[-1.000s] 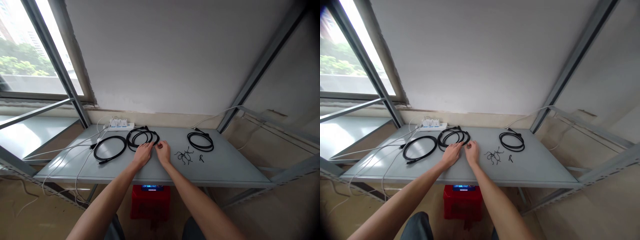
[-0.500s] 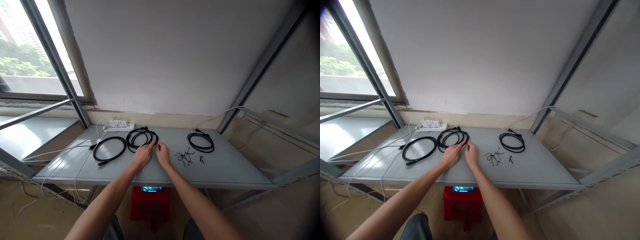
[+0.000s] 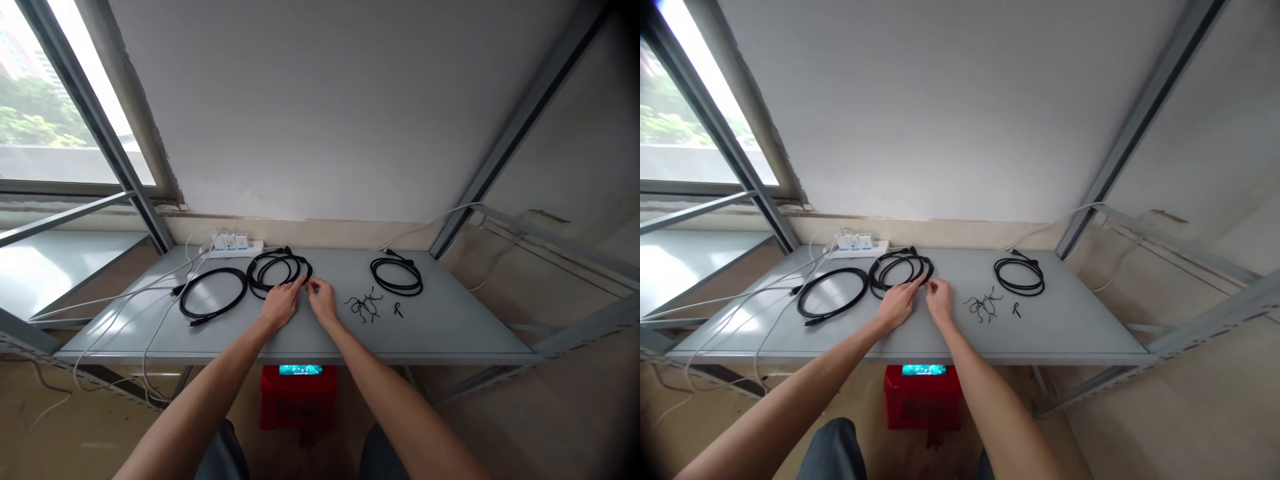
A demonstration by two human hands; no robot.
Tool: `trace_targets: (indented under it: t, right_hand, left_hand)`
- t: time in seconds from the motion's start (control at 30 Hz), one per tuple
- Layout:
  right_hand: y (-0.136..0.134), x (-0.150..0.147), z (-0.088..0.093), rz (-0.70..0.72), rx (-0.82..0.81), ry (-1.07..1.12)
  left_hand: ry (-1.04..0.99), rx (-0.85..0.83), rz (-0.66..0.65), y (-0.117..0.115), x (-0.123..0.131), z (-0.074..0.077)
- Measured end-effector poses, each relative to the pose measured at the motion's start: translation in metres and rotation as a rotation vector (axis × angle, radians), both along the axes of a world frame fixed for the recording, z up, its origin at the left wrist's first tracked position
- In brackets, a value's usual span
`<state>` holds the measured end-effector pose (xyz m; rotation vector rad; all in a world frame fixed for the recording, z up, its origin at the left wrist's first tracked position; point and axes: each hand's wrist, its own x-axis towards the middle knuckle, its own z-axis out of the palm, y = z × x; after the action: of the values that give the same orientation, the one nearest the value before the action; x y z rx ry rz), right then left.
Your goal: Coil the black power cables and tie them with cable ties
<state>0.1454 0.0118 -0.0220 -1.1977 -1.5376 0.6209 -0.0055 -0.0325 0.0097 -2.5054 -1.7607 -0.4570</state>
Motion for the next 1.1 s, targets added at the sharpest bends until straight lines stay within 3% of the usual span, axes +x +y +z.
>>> trace_targets:
  t: [0.67,1.1]
  right_hand:
    - [-0.0044,0.0011,0.009,0.047,-0.038,0.109]
    - [0.0009,-0.0006,0.002,-0.062,-0.05,0.073]
  left_hand:
    - [0.003,0.014,0.001,0.0012,-0.0003,-0.0019]
    - [-0.017,0.018,-0.014,0.001,0.001,-0.0017]
